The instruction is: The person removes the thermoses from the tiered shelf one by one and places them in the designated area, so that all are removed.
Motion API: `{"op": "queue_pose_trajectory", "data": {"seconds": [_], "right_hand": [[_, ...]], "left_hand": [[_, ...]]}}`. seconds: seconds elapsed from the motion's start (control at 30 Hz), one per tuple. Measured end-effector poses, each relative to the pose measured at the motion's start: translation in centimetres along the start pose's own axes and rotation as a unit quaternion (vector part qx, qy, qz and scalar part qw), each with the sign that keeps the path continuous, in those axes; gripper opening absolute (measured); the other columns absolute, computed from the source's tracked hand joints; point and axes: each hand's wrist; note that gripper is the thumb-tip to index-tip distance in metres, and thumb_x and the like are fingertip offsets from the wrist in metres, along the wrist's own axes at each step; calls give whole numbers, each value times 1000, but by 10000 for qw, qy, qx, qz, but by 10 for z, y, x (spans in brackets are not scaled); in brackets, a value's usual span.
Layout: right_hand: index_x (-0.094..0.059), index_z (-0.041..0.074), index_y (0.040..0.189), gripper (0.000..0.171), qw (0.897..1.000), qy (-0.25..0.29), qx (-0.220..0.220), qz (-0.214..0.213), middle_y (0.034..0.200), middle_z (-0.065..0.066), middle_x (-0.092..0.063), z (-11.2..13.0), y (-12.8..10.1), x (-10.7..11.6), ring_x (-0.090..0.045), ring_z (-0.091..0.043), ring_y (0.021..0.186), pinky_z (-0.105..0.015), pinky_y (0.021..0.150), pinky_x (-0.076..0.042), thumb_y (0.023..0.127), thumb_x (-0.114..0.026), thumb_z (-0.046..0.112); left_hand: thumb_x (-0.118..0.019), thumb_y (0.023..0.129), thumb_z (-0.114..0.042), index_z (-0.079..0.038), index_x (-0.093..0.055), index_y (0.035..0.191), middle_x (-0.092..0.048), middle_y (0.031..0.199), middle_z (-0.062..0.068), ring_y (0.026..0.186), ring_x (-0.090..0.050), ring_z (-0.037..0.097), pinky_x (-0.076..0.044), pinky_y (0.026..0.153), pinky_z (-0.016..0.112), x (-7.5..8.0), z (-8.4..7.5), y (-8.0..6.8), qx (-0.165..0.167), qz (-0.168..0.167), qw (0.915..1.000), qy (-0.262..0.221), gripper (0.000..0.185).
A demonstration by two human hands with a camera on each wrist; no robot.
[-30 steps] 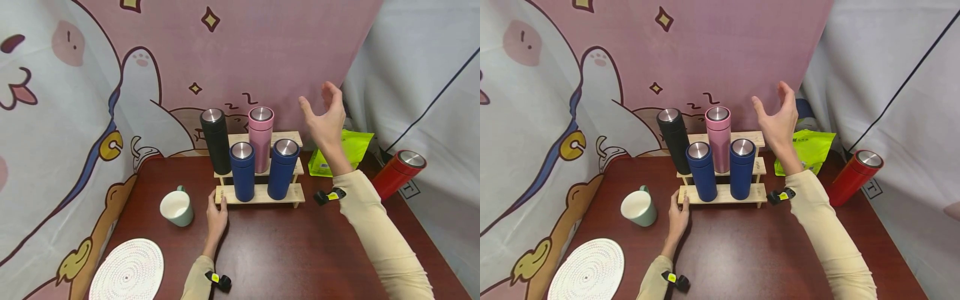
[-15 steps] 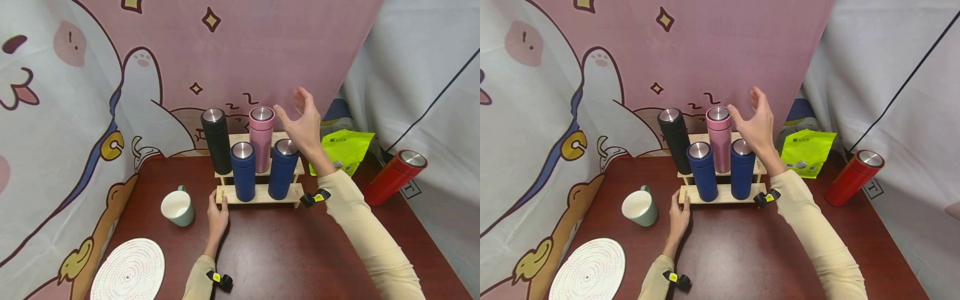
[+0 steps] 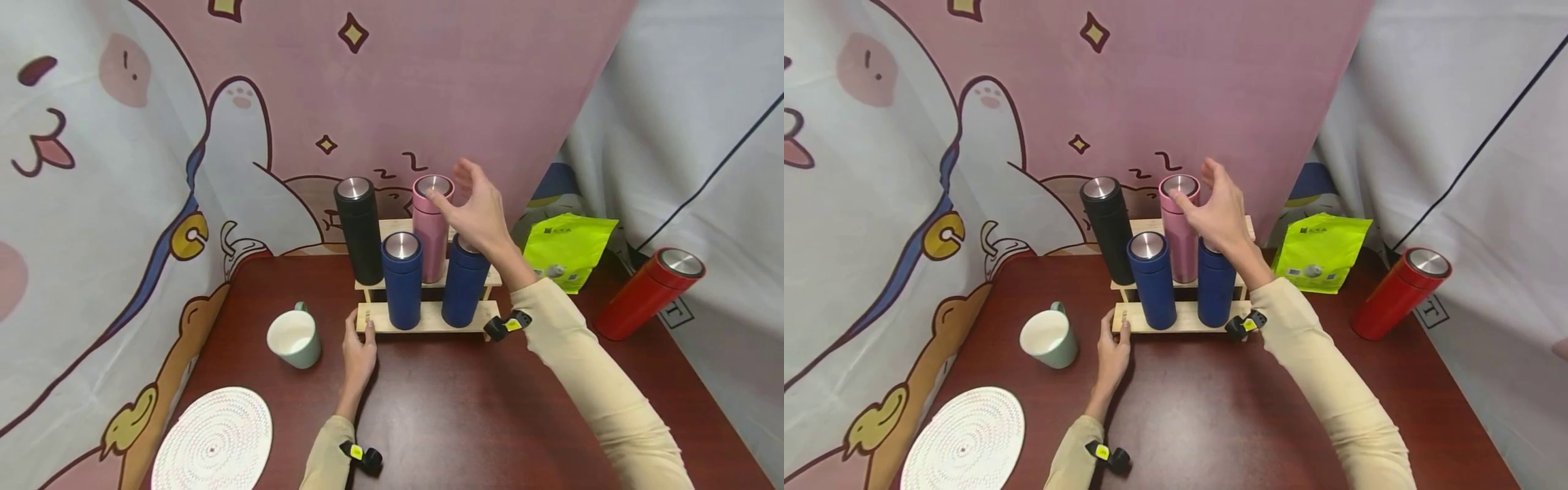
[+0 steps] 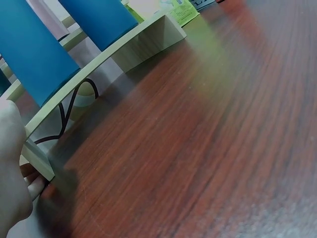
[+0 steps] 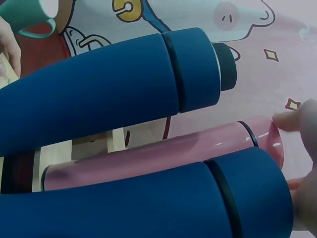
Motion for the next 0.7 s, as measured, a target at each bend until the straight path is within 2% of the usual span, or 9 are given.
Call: {"op": "queue_pose_trajectory", "data": {"seconds": [0.13, 0.33, 0.53, 0.7], "right_hand": [[-39, 2, 152, 83, 9997, -97, 1, 210, 151, -18, -51, 0, 1, -3, -53, -33, 136, -45, 112, -43, 88, -78, 37], [-42, 0, 149, 83, 9991, -204, 60, 358, 140, -21, -59, 0, 1, -5, -64, -35, 117, -47, 101, -53, 85, -82, 34], [-47, -2, 144, 78, 9992, -184, 123, 321, 133, -22, -63, -1, 2, -4, -68, -35, 112, -46, 97, -55, 83, -85, 30], [-52, 1, 141, 76, 9995, -252, 104, 142, 130, -19, -65, -5, 1, 0, -70, -33, 109, -45, 93, -57, 82, -85, 34]], "left_hand": [[-59, 102, -14, -6, -47, 148, -56, 146, 18, 138, -48, 35, -36, 114, 55, 0, 0, 0, 17, 33, 10000, -6, 48], [-58, 102, -15, -6, -46, 148, -55, 147, 16, 140, -47, 33, -36, 115, 54, 0, 0, 2, 15, 56, 10000, 3, 48], [-59, 102, -14, -4, -47, 147, -56, 146, 17, 139, -48, 34, -36, 114, 54, 0, 0, 3, -69, 12, 10000, 47, 48], [-59, 101, -13, -4, -48, 146, -57, 144, 18, 137, -50, 35, -37, 113, 55, 0, 2, 0, -104, -19, 9999, 97, 47]]}}
Point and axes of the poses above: each hand's wrist, its own y-axis towards the middle knuckle, its own x-axis out of the back of the hand, z = x × y
